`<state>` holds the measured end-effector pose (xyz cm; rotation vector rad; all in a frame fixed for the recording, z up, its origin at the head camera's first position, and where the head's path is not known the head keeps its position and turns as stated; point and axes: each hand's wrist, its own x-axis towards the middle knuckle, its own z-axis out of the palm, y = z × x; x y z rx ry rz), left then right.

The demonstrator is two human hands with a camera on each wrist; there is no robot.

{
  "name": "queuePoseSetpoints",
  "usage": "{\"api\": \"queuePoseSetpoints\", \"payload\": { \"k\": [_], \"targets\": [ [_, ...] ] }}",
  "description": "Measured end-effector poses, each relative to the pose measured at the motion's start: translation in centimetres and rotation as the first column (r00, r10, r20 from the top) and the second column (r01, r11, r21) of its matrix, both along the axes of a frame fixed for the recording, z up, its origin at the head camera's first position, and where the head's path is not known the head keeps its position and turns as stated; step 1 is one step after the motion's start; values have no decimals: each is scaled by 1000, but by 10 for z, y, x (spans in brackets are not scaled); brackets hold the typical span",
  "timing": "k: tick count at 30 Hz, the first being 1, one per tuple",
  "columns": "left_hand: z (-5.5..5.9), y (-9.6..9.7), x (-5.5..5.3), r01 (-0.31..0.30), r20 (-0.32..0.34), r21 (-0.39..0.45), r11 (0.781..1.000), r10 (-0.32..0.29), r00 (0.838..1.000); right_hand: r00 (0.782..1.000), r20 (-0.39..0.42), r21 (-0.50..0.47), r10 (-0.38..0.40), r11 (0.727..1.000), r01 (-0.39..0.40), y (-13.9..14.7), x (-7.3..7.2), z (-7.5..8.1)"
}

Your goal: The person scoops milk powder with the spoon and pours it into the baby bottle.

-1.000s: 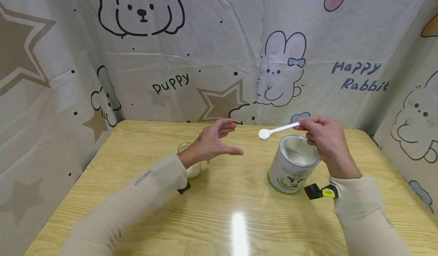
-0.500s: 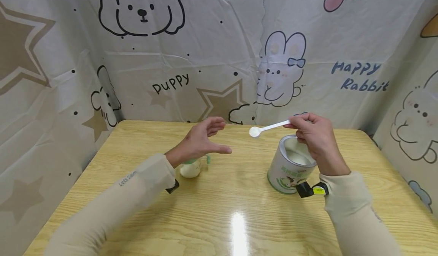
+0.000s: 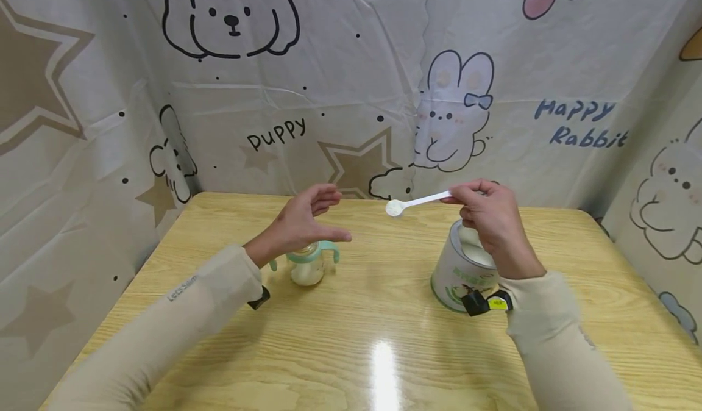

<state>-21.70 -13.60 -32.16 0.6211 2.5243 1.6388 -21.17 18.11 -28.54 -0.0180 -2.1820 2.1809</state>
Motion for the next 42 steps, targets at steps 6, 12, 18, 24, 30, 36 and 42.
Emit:
{"api": "queuePoseSetpoints", "payload": {
  "k": [6, 12, 18, 24, 30, 36, 42],
  "targets": [
    [-1, -12, 1, -16, -12, -21, 1000, 16, 1000, 1000, 1, 7, 12, 1000, -12, -9, -2, -2],
    [-2, -23, 2, -37, -8, -30, 999, 36, 999, 1000, 12, 28, 26, 999, -26, -19, -4, -3],
    [-8, -35, 4, -53, -20, -59, 997, 51, 998, 999, 21, 15, 46, 999, -47, -31, -5, -3],
    [-15, -44, 7, -60, -18, -71, 996, 59, 998, 997, 38, 30, 64, 997, -65, -44, -7, -6],
    [-24, -52, 12, -66, -9, -99, 993, 66, 998, 996, 55, 40, 76, 996, -79, -55, -7, -11],
    [-30, -56, 14, -77, 2, -91, 993, 77, 997, 994, 53, 14, 90, 996, -91, -63, -8, -15],
    [-36, -56, 15, -83, 11, -86, 993, 84, 996, 994, 54, -12, 93, 996, -92, -73, -8, -17]
  ]
}}
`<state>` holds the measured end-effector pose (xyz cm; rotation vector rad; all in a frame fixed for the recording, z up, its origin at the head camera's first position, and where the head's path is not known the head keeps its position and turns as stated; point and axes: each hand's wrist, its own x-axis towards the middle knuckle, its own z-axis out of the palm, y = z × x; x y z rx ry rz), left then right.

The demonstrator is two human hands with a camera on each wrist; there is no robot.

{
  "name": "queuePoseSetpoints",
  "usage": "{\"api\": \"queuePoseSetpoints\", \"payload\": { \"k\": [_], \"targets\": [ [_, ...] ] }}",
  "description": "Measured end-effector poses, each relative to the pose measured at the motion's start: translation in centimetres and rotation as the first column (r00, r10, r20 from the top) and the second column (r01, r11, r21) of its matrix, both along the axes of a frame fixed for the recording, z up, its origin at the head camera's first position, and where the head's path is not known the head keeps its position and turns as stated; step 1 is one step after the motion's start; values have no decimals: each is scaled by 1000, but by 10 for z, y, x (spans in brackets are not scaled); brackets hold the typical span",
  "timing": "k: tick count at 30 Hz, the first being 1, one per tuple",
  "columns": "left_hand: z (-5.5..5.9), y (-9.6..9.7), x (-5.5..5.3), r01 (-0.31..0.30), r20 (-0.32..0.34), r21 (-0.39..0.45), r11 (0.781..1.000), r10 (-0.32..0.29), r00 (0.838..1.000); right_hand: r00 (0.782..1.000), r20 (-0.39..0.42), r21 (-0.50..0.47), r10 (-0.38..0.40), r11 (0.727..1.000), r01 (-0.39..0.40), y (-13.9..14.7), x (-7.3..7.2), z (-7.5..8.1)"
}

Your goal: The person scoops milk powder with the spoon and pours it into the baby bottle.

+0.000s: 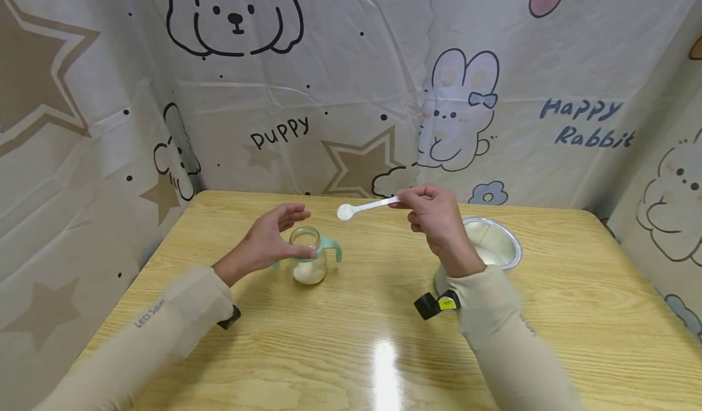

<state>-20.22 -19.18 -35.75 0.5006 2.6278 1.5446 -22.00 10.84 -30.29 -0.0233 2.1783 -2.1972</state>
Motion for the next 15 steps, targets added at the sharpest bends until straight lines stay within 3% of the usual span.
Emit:
{"api": "queuePoseSetpoints", "payload": {
  "k": [15],
  "targets": [
    [-15, 6, 1, -18, -30, -22, 1000, 17, 999, 1000, 6, -14, 19, 1000, -19, -23, 0, -6]
  ]
}}
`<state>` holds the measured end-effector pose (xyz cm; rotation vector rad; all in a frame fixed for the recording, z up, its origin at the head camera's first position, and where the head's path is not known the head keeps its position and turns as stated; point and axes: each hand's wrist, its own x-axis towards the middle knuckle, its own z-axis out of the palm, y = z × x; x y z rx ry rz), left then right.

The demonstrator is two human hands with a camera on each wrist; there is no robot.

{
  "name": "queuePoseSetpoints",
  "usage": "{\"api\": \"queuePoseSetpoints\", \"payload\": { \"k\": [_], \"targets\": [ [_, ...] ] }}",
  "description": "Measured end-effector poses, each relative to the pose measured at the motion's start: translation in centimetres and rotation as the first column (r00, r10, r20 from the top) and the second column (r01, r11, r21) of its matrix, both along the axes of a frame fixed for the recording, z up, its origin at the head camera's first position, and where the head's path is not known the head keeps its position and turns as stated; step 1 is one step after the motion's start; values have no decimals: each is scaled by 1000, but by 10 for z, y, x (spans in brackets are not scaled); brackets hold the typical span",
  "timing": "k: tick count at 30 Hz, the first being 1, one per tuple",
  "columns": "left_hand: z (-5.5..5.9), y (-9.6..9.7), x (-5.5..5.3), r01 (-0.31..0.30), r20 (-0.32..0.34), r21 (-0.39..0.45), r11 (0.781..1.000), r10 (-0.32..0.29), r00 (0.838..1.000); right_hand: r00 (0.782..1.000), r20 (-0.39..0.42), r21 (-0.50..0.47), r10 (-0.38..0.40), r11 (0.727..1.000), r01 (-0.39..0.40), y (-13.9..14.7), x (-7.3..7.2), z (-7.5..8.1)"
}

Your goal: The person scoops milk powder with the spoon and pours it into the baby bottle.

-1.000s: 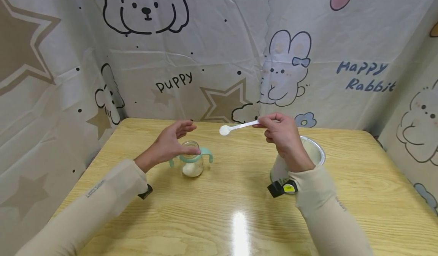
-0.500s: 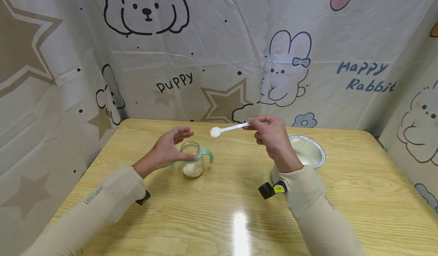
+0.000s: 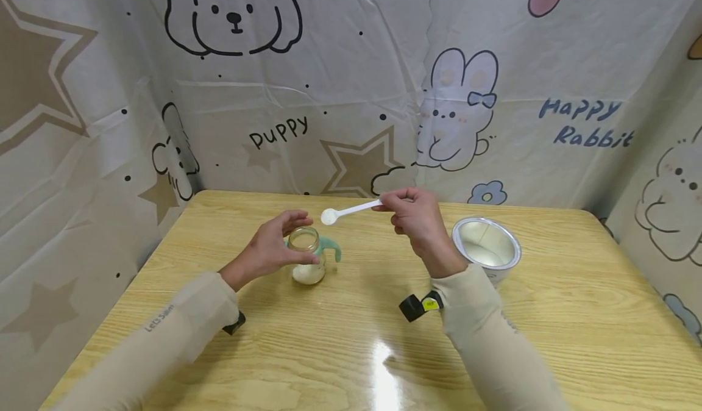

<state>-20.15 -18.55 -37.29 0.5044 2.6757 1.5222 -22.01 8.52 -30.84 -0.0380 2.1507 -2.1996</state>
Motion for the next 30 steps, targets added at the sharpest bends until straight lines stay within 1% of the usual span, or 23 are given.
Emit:
{"api": "queuePoseSetpoints", "payload": {
  "k": [5, 10, 12, 15, 20, 25, 30],
  "targets": [
    [-5, 0, -1, -10, -22, -5, 1000, 10, 1000, 1000, 4, 5, 25, 1000, -25, -10, -1, -3],
    [-10, -1, -1, -57, -33, -23, 998, 57, 998, 999, 11, 5, 41, 999, -41, -19, -1, -7],
    [-13, -2, -1, -66, -35, -24, 998, 65, 997, 999, 11, 15, 46, 999, -46, -22, -1, -9],
    [-15, -3, -1, -71, -39, -19, 997, 70, 997, 999, 16, 39, 47, 998, -48, -27, -1, -12],
    [-17, -3, -1, -72, -44, -10, 997, 72, 996, 998, 11, 57, 59, 997, -59, -33, -1, -17],
    [-19, -3, 0, -74, -41, -5, 997, 74, 996, 996, 10, 73, 90, 993, -91, -36, -1, -23],
    [-20, -4, 1, -82, -32, -12, 997, 81, 996, 991, 36, 94, 125, 987, -128, -38, 1, -26]
  ]
}}
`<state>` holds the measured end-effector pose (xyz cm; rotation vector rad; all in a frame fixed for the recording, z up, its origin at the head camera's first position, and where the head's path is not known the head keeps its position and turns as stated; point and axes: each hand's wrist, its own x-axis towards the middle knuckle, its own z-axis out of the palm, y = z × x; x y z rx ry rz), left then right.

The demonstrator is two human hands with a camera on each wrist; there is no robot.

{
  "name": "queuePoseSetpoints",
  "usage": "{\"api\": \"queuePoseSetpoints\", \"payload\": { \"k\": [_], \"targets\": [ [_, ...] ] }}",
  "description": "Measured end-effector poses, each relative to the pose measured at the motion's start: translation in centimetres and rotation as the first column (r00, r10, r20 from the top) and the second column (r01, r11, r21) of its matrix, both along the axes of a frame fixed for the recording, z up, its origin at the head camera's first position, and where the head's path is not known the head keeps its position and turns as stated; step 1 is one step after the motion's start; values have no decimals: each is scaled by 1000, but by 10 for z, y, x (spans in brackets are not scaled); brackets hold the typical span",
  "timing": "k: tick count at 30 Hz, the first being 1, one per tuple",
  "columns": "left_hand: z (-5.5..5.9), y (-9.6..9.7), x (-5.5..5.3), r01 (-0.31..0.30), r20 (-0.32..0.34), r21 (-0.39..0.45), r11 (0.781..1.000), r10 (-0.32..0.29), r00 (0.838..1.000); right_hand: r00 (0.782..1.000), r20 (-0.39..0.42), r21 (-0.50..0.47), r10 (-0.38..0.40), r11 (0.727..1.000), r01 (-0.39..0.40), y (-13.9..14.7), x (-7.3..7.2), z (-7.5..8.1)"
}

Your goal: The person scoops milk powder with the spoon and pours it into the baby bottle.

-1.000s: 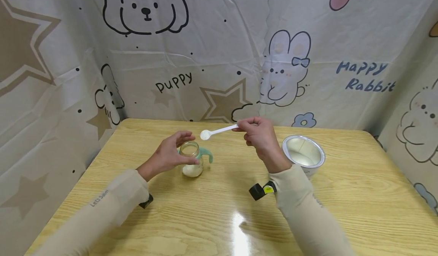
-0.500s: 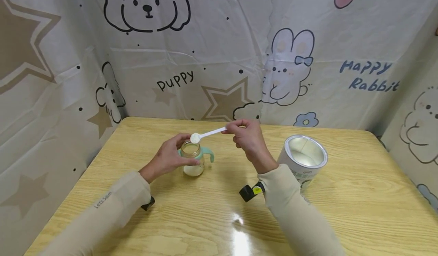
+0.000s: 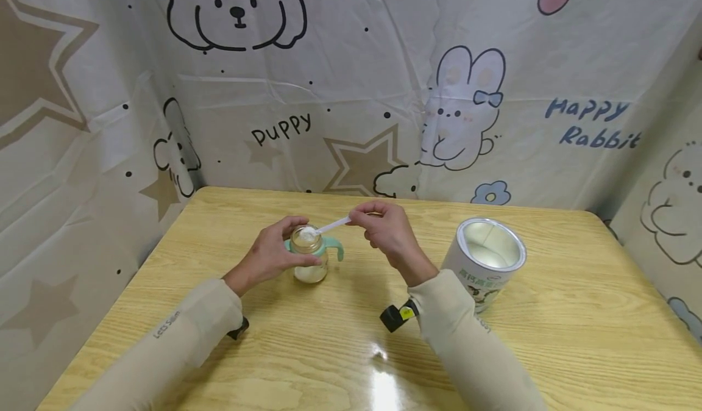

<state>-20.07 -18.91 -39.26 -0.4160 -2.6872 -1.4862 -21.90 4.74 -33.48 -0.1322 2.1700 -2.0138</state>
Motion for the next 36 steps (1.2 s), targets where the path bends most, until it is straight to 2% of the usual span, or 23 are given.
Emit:
{"api": "queuePoseSetpoints", "payload": {
  "k": [9, 16, 28, 32, 36],
  "targets": [
    [-2, 0, 1, 1, 1, 1, 1000, -1, 1000, 995, -26, 65, 95, 994, -93, -1, 5, -4],
    [-2, 0, 1, 4, 8, 16, 1000, -4, 1000, 991, -62, 127, 120, 986, -111, -2, 6, -3],
    [-2, 0, 1, 5, 4, 12, 1000, -5, 1000, 984, -160, 154, 78, 987, -54, -2, 9, -5],
    [-2, 0, 1, -1, -3, 3, 1000, 1, 1000, 984, -164, 146, 68, 988, -44, -2, 8, -6],
    [-1, -1, 1, 1, -10, -12, 1000, -1, 1000, 990, -137, 97, 41, 995, -28, -2, 7, -6]
  ]
}}
